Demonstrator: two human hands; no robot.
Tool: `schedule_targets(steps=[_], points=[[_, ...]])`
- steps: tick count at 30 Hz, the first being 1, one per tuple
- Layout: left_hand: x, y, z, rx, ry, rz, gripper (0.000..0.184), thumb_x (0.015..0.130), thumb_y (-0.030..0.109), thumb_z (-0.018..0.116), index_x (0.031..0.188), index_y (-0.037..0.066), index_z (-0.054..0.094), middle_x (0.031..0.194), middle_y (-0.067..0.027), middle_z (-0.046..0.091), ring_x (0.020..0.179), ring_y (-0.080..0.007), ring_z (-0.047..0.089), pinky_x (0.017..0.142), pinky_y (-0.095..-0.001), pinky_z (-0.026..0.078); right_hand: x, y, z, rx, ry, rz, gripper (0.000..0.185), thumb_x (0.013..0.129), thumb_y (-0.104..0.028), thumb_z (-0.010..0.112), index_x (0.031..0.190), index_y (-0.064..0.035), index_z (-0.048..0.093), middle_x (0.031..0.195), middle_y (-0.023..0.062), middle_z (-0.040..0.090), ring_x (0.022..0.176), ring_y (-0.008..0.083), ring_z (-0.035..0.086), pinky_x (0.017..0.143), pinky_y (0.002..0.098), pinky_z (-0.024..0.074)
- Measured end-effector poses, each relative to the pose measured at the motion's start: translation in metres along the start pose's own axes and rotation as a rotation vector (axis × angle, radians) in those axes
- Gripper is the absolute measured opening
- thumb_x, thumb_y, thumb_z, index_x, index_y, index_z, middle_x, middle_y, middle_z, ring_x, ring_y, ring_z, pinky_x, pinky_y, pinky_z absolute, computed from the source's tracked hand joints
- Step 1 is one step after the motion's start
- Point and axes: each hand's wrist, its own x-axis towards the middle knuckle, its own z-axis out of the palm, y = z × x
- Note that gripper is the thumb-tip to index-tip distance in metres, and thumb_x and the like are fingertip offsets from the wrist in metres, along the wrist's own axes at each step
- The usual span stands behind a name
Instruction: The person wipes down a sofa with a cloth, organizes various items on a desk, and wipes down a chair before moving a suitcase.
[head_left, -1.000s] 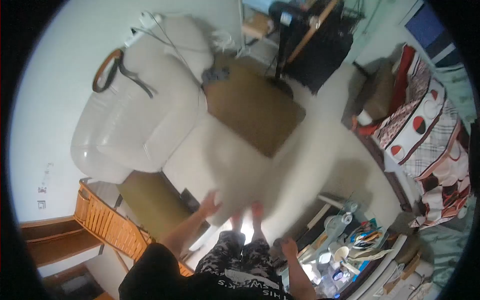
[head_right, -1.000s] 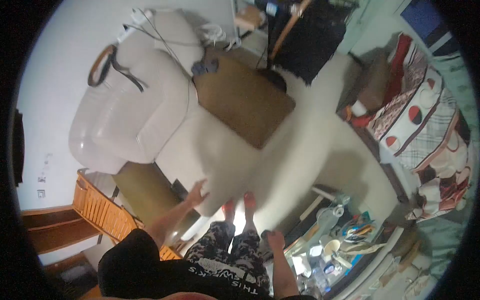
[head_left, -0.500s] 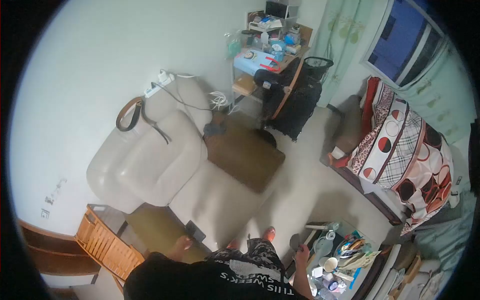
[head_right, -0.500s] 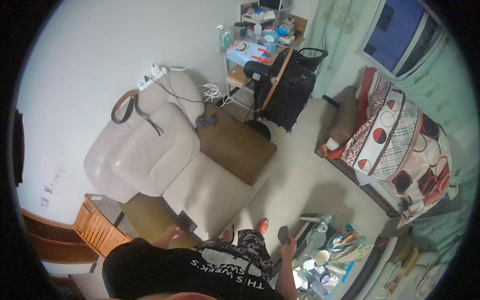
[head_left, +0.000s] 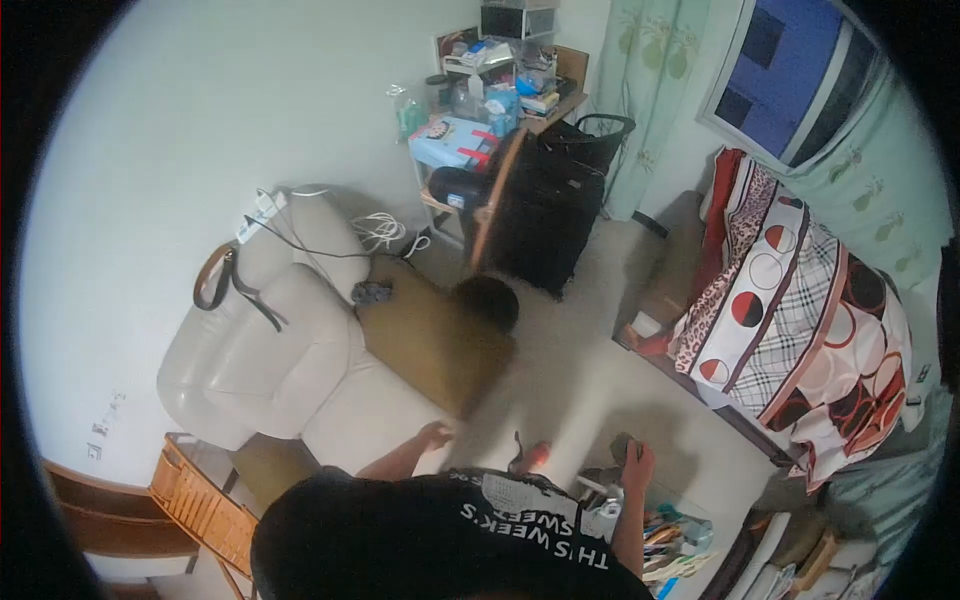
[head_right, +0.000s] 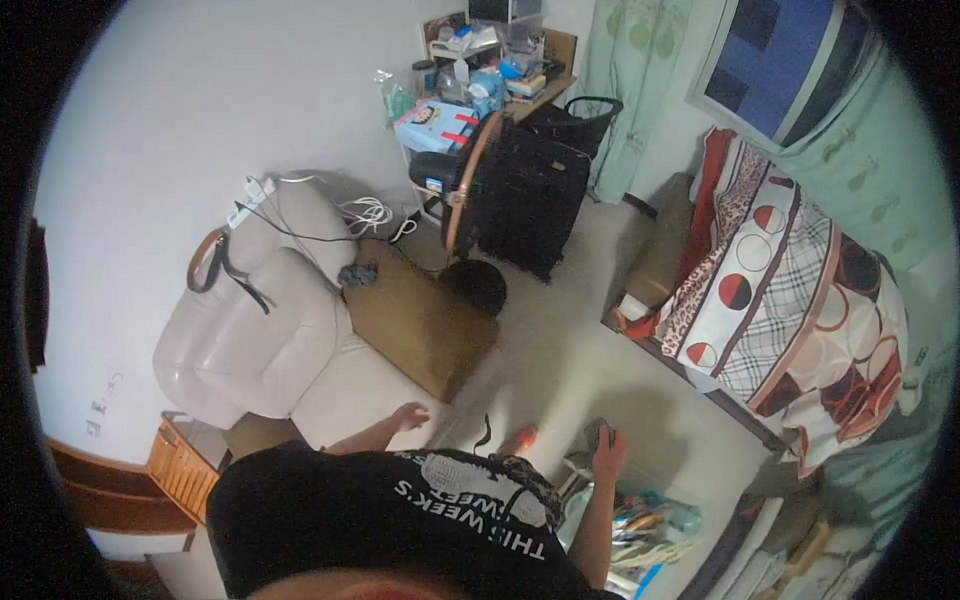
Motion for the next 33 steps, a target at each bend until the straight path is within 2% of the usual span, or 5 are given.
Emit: schedule_targets(steps=[1,2,10,19,33], points=[[0.051,0.017,0.002,0.727,-0.160,0.639,0.039,0.089,0.031,0.055,0.120,0.008,0.055,0.107,-0.0141,0.063,0.089,-0.0248,0.063,0.085,-0.0395,0.048,0.024,-0.011,-0.014,0.026,-0.007,0.053,0.030,0.090,-0.026,0.056,0.096,0.0031,0.061,0.088,0.0197,0.060,0.079,0.0307,0.058,0.070,0.0406,0.0450],[0.027,0.084,0.005,0.697,-0.050,0.450,0.040,0.086,0.031,0.058,0.119,0.008,0.057,0.107,-0.0129,0.063,0.089,-0.0254,0.063,0.085,-0.0399,0.047,0.044,-0.007,-0.019,0.018,-0.022,0.049,0.030,0.090,-0.026,0.056,0.096,0.0031,0.061,0.088,0.0197,0.060,0.079,0.0307,0.058,0.070,0.0406,0.0450],[-0.003,0.250,-0.007,0.199,0.187,0.558,0.035,0.081,0.023,0.063,0.113,0.008,0.061,0.097,-0.0106,0.066,0.089,-0.0225,0.062,0.078,-0.0379,0.051,0.142,0.034,0.009,0.148,-0.019,-0.058,0.034,0.090,-0.030,0.056,0.088,0.0036,0.063,0.067,0.0177,0.057,0.066,0.0309,0.054,0.066,0.0406,0.0435],[0.079,0.354,-0.011,0.380,0.120,0.710,0.033,0.080,0.023,0.062,0.111,0.012,0.061,0.092,-0.0103,0.066,0.086,-0.0246,0.063,0.076,-0.0377,0.050,0.241,0.025,-0.001,0.372,-0.252,0.205,0.029,0.087,-0.022,0.060,0.091,0.0069,0.060,0.085,0.0153,0.061,0.077,0.0204,0.056,0.068,0.0341,0.0445],[0.202,0.677,-0.070,0.708,0.088,1.092,0.034,0.085,0.021,0.058,0.117,0.011,0.058,0.105,-0.0111,0.064,0.093,-0.0278,0.063,0.080,-0.0402,0.049,0.571,-0.003,-0.020,0.191,-0.053,-0.093,0.029,0.080,-0.016,0.063,0.101,0.0046,0.060,0.091,0.0133,0.062,0.086,0.0248,0.057,0.078,0.0355,0.0455]])
